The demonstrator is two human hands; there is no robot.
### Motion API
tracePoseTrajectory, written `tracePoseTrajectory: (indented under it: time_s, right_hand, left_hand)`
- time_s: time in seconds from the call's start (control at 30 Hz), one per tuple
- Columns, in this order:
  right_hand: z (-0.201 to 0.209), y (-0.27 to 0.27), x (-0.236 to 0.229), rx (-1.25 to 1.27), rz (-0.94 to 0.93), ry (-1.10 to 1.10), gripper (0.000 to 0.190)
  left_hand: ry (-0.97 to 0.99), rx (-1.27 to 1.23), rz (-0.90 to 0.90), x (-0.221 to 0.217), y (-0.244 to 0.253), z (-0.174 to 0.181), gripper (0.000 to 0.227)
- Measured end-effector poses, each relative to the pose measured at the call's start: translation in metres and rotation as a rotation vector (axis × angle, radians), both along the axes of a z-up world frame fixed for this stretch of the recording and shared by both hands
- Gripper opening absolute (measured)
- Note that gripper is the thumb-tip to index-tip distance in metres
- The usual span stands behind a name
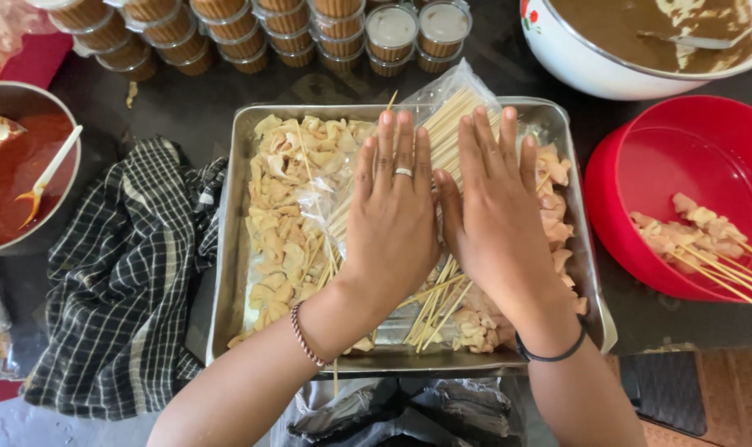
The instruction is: The person prepares satay by threading small pieces of raw meat onto wooden skewers by hand, moving each completed skewer into a red bowl.
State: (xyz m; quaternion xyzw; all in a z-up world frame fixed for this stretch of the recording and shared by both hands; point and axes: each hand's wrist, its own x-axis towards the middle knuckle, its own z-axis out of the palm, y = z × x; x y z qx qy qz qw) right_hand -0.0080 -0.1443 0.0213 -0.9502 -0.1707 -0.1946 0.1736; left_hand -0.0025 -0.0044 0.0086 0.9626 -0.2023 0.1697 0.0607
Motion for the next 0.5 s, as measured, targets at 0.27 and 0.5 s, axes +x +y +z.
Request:
tracePoseTrajectory:
  time_s: [0.27,0.5]
  right_hand:
    - [0.012,-0.002,-0.007,0.019,0.025,0.033,0.047]
    - [0.028,-0.011,-0.013,0.058,0.136,0.069,0.041]
  left_hand:
    - [-0.021,0.079,0.003,-0.008,-0.001,0.017,0.065]
    - [-0.101,0.207,-0.072,-0.03,0.004,0.035,0.061]
